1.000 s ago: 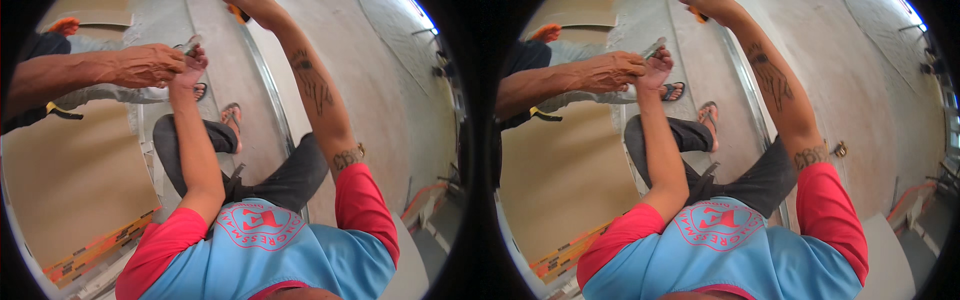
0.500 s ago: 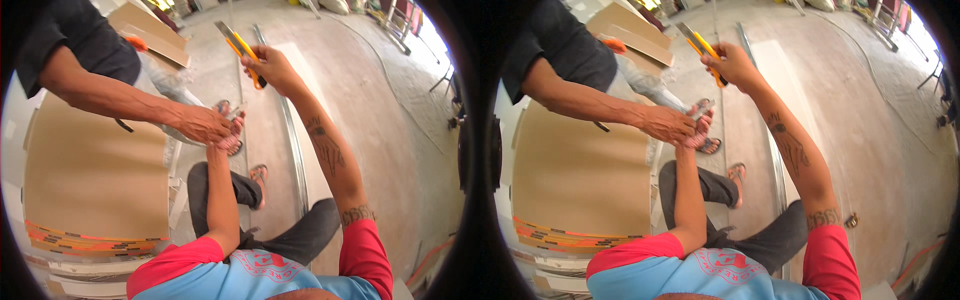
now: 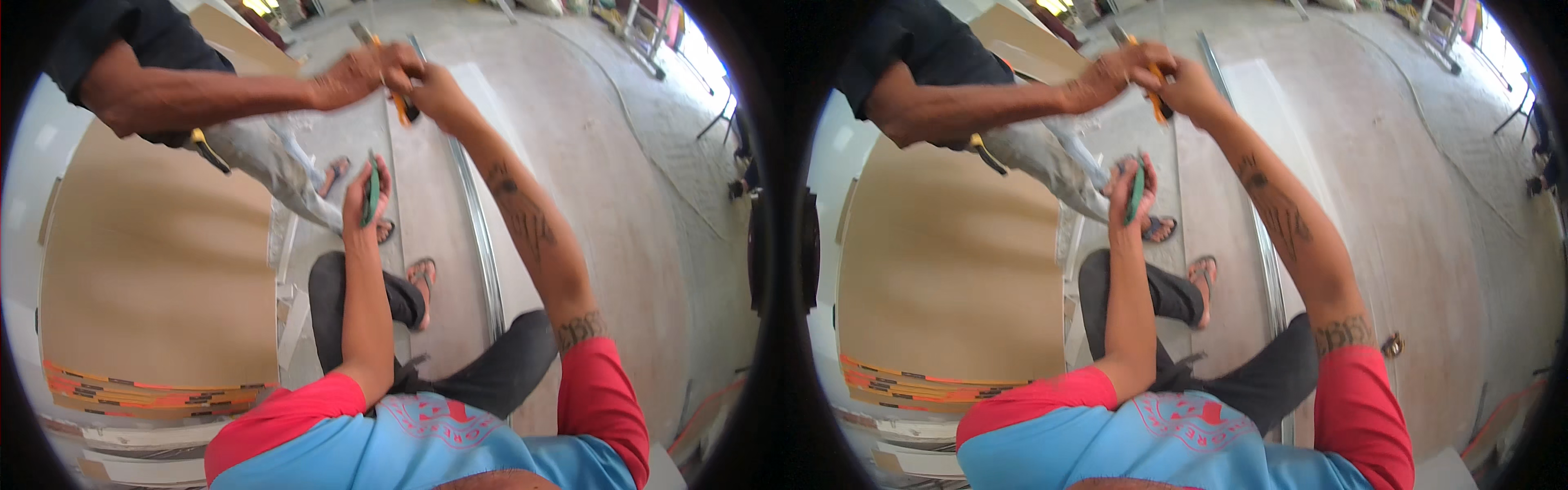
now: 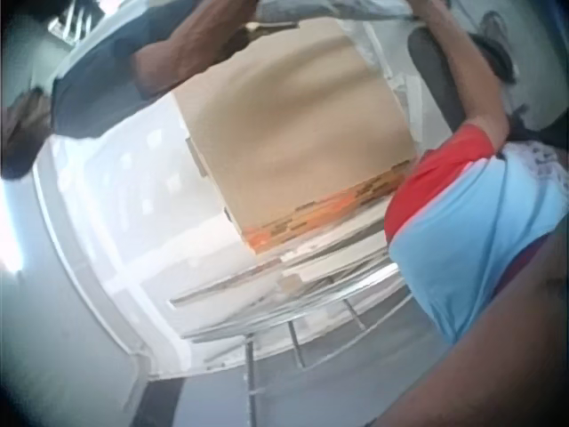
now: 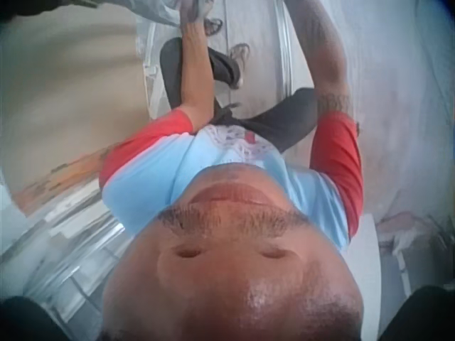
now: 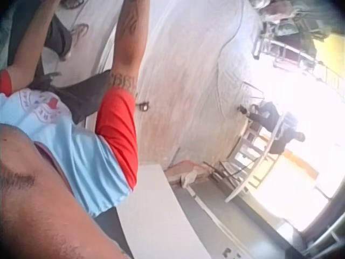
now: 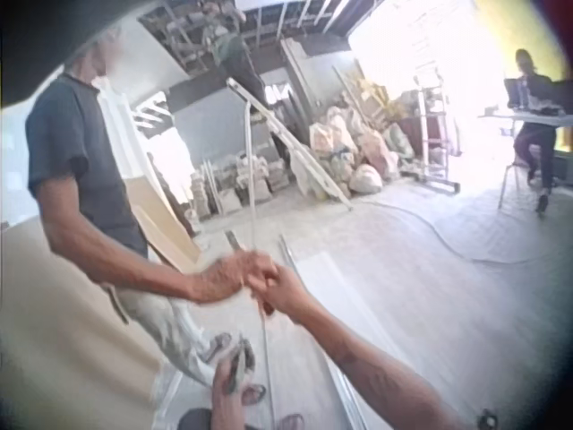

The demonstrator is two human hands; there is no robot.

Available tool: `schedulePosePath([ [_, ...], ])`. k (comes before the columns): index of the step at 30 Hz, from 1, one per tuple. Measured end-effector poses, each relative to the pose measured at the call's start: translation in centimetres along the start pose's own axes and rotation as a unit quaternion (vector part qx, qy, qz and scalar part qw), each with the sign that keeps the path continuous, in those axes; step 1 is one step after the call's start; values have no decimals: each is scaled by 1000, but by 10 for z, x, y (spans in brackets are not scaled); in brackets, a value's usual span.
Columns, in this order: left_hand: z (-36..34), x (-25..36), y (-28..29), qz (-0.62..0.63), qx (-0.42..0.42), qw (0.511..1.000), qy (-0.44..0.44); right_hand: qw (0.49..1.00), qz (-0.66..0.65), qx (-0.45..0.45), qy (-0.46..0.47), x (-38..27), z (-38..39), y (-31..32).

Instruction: The person scores a drywall board along a metal straightedge using a utility knife, snaps it, and cuts through the backing paper. They shave the cut edge of the board with the blade and carry the board away.

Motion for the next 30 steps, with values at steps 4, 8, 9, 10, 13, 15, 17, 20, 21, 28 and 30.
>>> schedulePosePath([
  [4, -21, -5, -14, -58, -35, 997, 23, 990, 99, 55, 82, -18, -28, 19],
  [8, -18, -8, -59, -283, -40, 957, -58, 976, 184, 102, -53, 20, 12, 44],
  [9, -18, -12, -84, -326, -60, 941, -70, 989, 110, 52, -89, 42, 31, 41],
  [10, -16, -11, -107, -370, -77, 922, -87, 987, 62, 10, -149, 54, 52, 33],
  [13, -18, -53, -162, -391, -177, 902, -54, 974, -26, -45, -219, 73, 101, 31],
  [15, -32, -74, -166, -428, -209, 877, -61, 969, -106, -66, -212, 59, 108, 23],
  [17, -58, -95, -163, -460, -246, 850, -68, 969, -93, -8, -227, 78, 117, 46],
  [20, -113, -135, -135, -595, -282, 752, -3, 955, -2, 117, -273, 111, 136, 99],
  [21, -137, -143, -110, -644, -264, 718, 18, 942, 50, 166, -287, 130, 152, 123],
  [28, -283, -138, 88, -921, -227, 316, -1, 772, 369, 269, -443, 302, 262, 164],
  [30, -303, -158, 120, -927, -223, 300, 16, 745, 389, 268, -471, 340, 284, 160],
])
Point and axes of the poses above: each hand's wrist, its own z-axis away from the middle knuckle, its own y-axis out of the back of the hand, x = y × z, the point moved 9 cm from there along -z, towards the middle knuckle, and after that the axes turned 2 degrees about -y, right-handed, at the moved point
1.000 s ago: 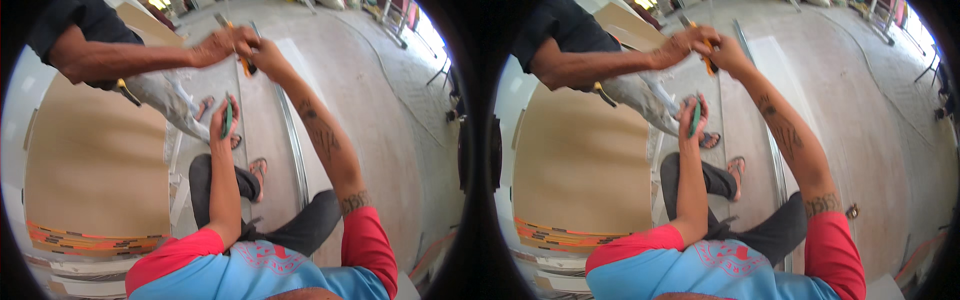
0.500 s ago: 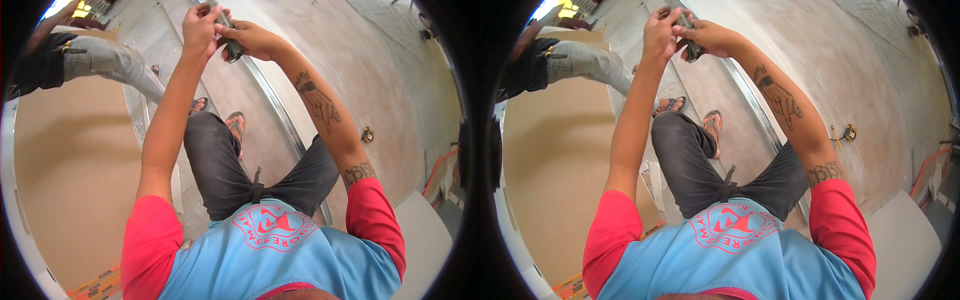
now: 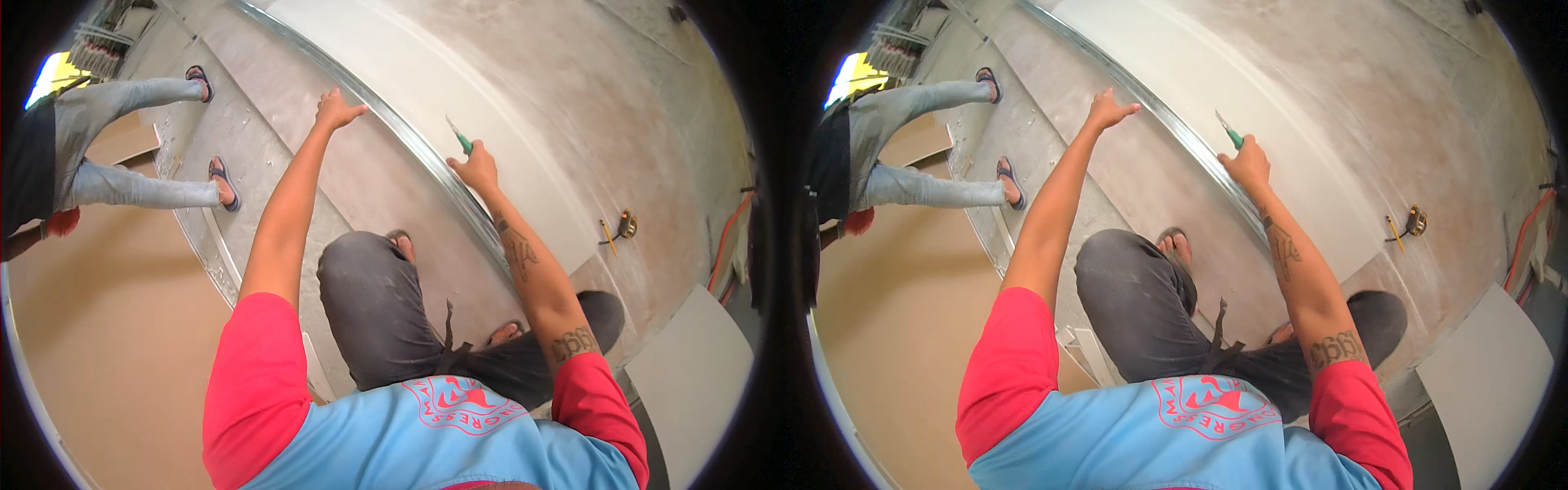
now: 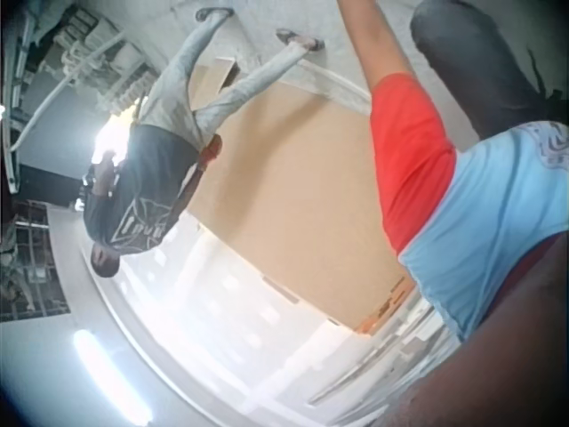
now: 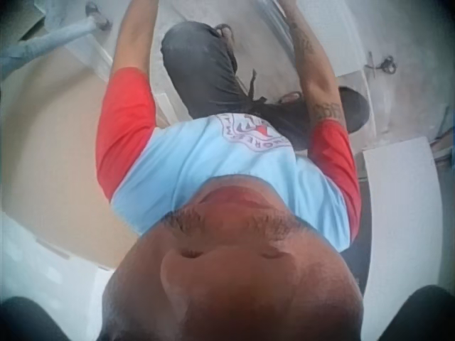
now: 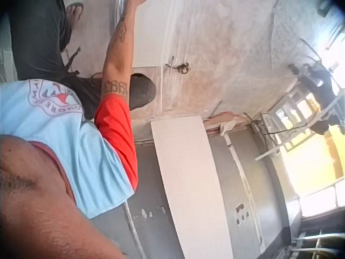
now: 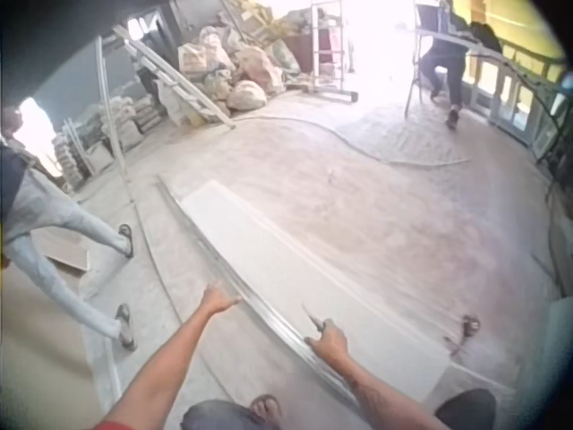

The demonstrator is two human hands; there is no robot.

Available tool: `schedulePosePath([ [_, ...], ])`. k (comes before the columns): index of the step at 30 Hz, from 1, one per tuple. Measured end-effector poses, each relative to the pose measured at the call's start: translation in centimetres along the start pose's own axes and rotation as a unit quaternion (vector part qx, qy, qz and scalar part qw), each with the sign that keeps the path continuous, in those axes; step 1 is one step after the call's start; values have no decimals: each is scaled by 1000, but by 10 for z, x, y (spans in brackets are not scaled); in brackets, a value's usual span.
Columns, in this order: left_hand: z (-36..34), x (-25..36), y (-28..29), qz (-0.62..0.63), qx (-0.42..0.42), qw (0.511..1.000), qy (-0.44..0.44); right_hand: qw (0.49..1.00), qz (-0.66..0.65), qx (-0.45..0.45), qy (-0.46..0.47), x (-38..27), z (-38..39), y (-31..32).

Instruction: The person scores a drywall board along a metal straightedge using a utility knife, snaps it, and cuts through the backing paper. They shave the cut edge of the board with the blade and carry the board away.

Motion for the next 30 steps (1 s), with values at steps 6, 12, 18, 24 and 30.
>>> schedulePosePath([
  [6, -64, -17, -42, -36, -55, 998, 3, 991, 78, 68, -79, 27, -15, -50],
  [12, -103, -55, -52, -45, -51, 998, -9, 986, 84, 45, -137, 22, -22, -56],
  [18, -132, -51, -40, -83, -63, 995, -8, 982, 82, 68, -158, 45, -21, -55],
  [24, -134, -42, -45, -141, -157, 977, -21, 979, 86, 58, -177, 30, -22, -51],
  [30, -129, -23, -52, -151, -148, 977, -3, 977, 103, 54, -180, 38, -20, -53],
])
Point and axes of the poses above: each hand's wrist, its own z-axis away from the middle knuckle, its own y-axis out of the back of the hand, x = y × z, the point moved 9 cm from there along -z, towards the middle knuckle, and after that the axes turned 2 degrees about -y, right-handed, at the moved point
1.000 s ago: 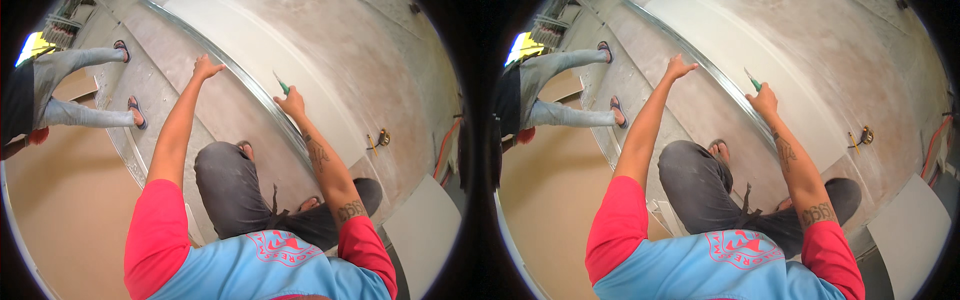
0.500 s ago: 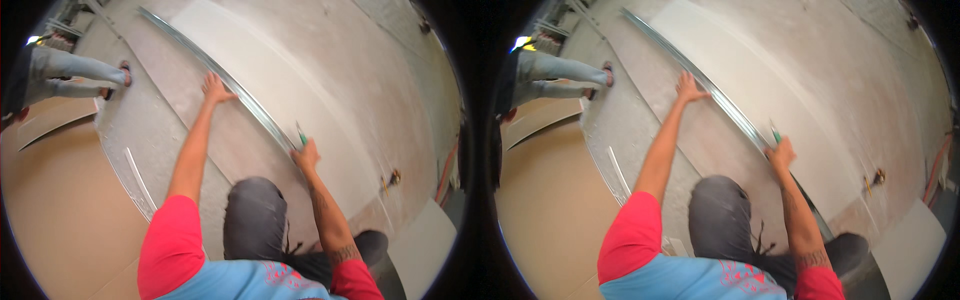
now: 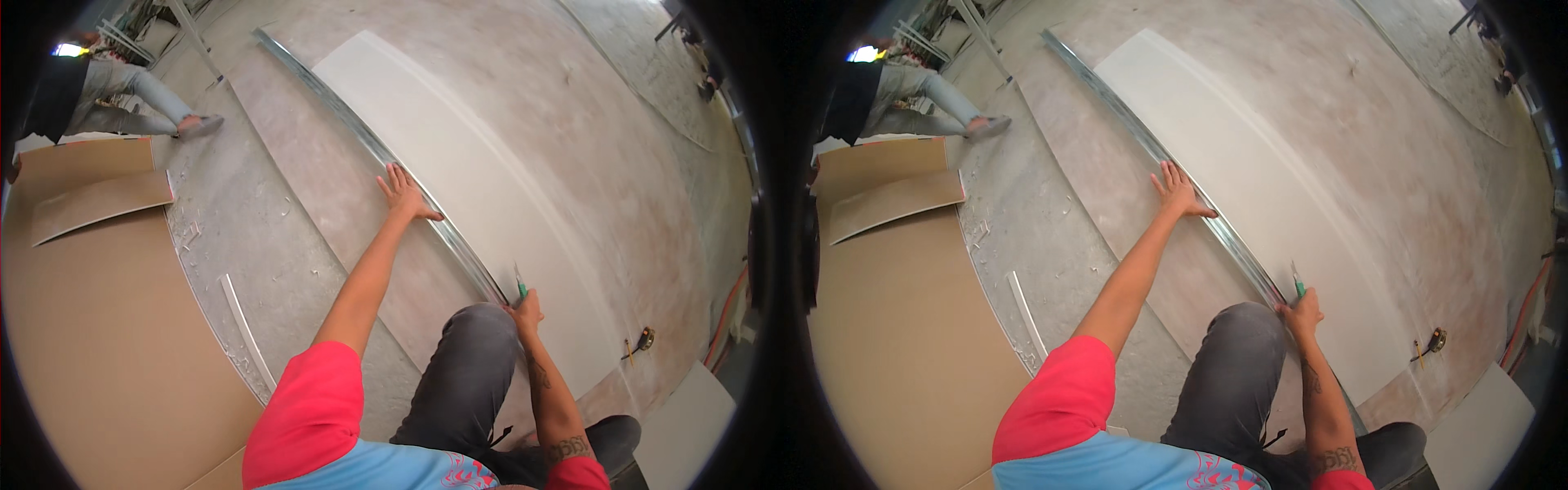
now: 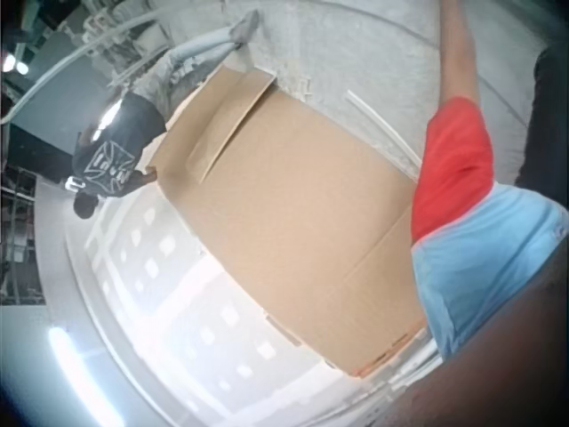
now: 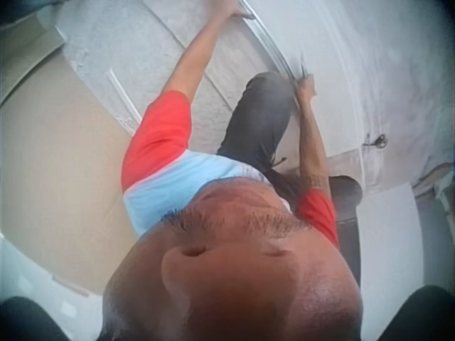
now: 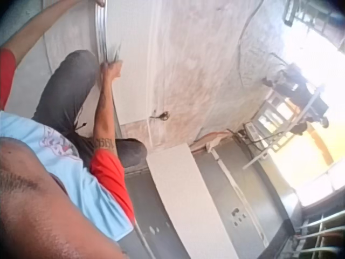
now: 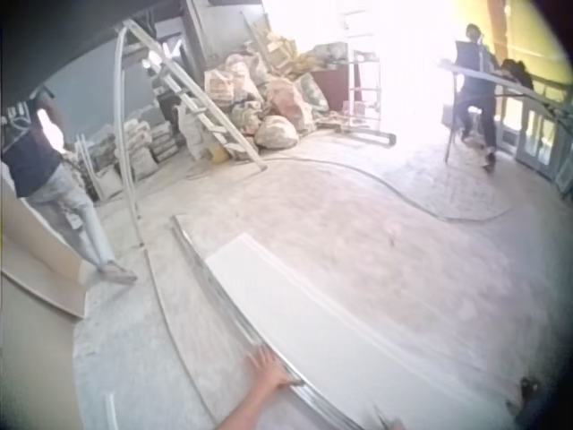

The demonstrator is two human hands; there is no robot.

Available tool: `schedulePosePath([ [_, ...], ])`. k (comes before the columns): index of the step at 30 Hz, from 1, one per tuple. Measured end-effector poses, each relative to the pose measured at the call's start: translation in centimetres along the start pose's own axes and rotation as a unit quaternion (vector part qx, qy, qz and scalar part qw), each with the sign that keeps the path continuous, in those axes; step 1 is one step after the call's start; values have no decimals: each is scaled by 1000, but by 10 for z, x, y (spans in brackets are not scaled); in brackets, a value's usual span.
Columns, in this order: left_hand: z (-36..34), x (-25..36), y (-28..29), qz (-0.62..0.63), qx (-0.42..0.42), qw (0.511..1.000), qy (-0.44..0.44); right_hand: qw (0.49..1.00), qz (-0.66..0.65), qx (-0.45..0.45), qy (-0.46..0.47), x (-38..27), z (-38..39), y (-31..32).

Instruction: The person scores a drywall board along a metal straightedge using a utility knife, snaps it, and cuts through the backing paper. They shave the cut edge of the board with the blade and carry the board away.

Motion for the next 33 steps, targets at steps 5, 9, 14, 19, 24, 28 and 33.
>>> schedulePosePath([
  [5, -4, -13, -12, 72, 16, 997, 2, 999, 28, -17, -12, 22, -17, -36],
  [9, -19, 9, -4, 72, 36, 997, 2, 996, -8, 54, 73, 49, -38, -33],
  [14, -30, -15, -24, 24, -26, 999, 11, 999, 21, -23, -6, -11, -13, -14],
  [19, -28, 7, -28, 68, -37, 997, 16, 998, 24, -56, -35, 8, -19, -9],
  [24, -21, 9, -24, 71, -40, 996, 29, 996, 49, -61, -35, 1, -12, 1],
  [28, -15, -13, -12, 65, -34, 996, 59, 999, 7, -31, 22, -74, -4, 25],
  [33, -11, -5, -13, 66, -59, 994, 67, 962, -97, 3, 255, -261, -78, 37],
])
Point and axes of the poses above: each hand's wrist, its own z-axis away from the middle knuckle, its own y-axis out of the back of the hand, x = y × z, the point moved 9 cm from there along -z, towards the middle knuckle, and after that the axes turned 2 degrees about -y, right-handed, at the moved point
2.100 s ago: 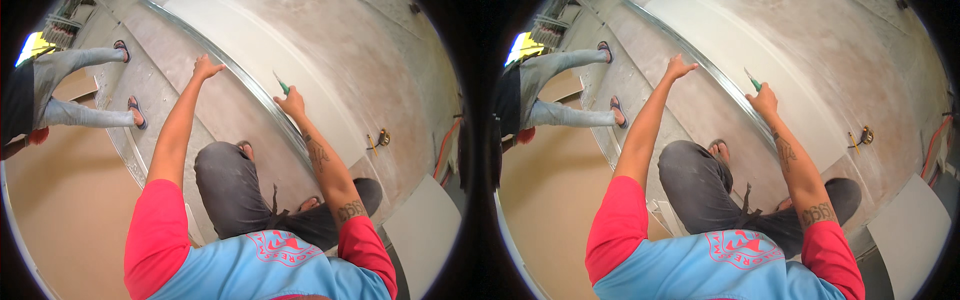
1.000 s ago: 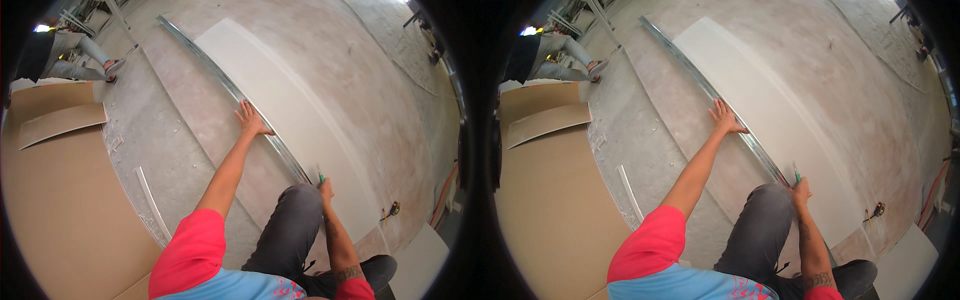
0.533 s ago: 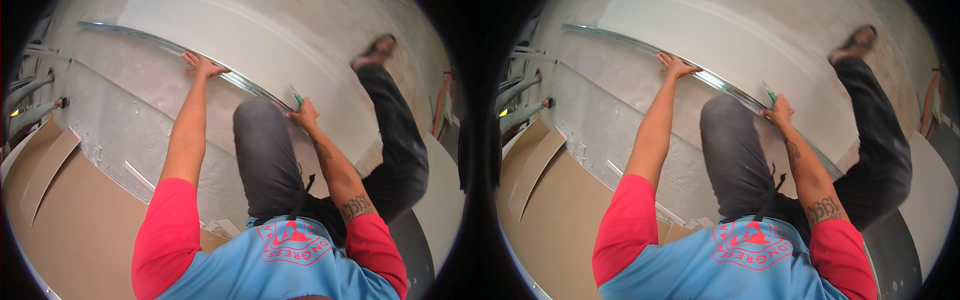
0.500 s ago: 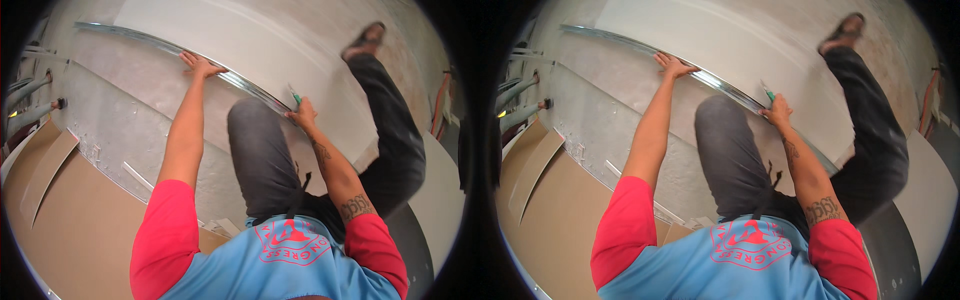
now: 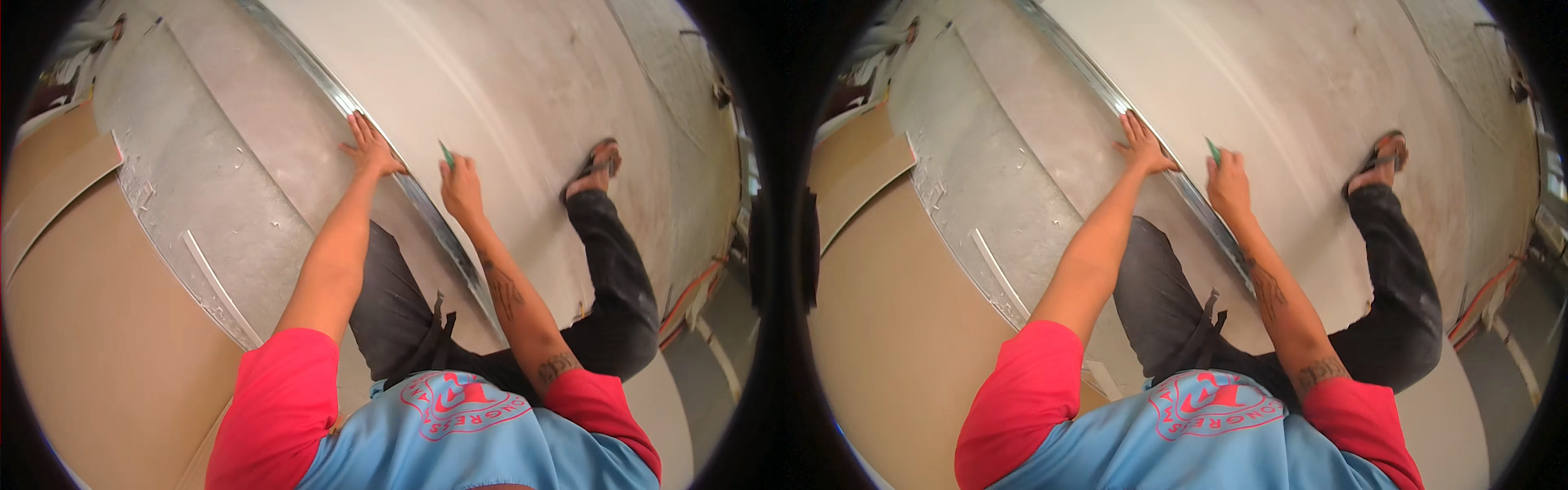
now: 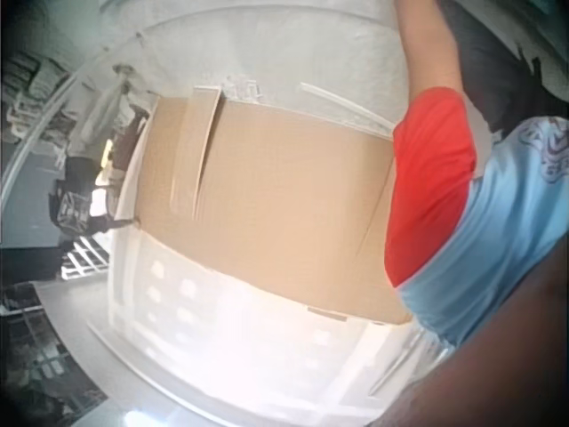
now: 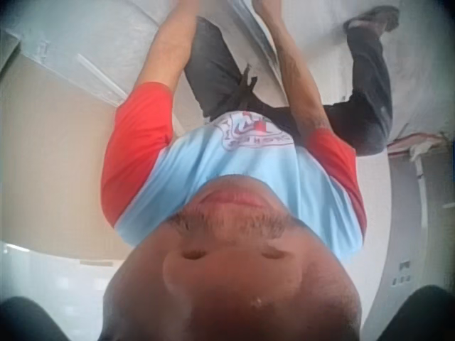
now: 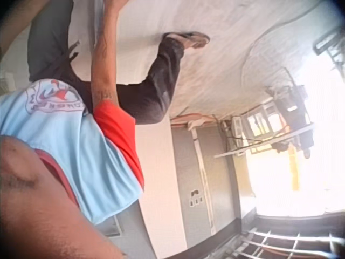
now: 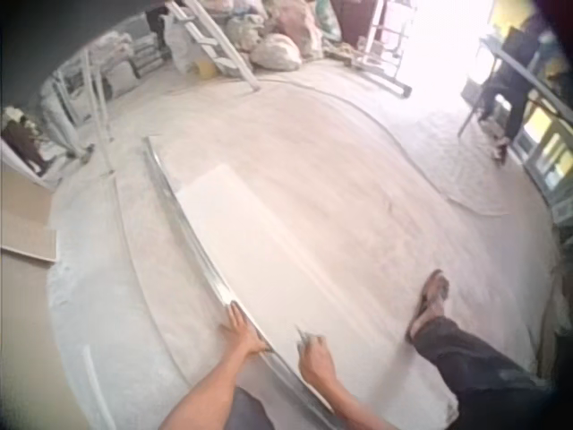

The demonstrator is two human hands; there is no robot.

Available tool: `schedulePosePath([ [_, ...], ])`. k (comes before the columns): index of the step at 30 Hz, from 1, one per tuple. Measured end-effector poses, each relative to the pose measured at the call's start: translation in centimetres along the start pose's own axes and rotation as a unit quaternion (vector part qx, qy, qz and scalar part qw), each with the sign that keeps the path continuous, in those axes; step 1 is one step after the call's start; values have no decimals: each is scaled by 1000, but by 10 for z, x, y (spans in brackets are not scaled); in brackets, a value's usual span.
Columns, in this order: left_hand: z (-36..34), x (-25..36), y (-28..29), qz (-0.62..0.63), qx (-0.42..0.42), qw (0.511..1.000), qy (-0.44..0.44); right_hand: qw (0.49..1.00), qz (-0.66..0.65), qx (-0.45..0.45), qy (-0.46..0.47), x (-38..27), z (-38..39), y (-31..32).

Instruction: The person scores a drywall board along a metal straightedge using a utility knife, snaps it, and cuts through the backing paper. They shave the cut edge of the board with the blade and carry the board away.

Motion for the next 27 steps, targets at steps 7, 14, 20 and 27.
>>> schedulePosePath([
  [7, 8, 8, 6, 29, 33, 999, -23, 979, 82, -163, 94, -143, -148, -97],
  [14, 11, 12, 9, 26, -24, 999, -17, 958, 172, -211, 89, -184, -185, -146],
  [20, 10, 7, 11, 41, -13, 999, -21, 958, 172, -211, 87, -189, -185, -159],
  [27, 8, 9, 5, 43, 10, 999, -18, 961, 168, -207, 75, -188, -185, -161],
])
Point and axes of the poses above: each hand's wrist, its own z-axis away from the middle knuckle, its own y-axis out of the back of the hand, x = y × z, the point moved 9 cm from there along -z, towards the middle knuckle, and after that the axes turned 2 degrees about -y, right-handed, at the moved point
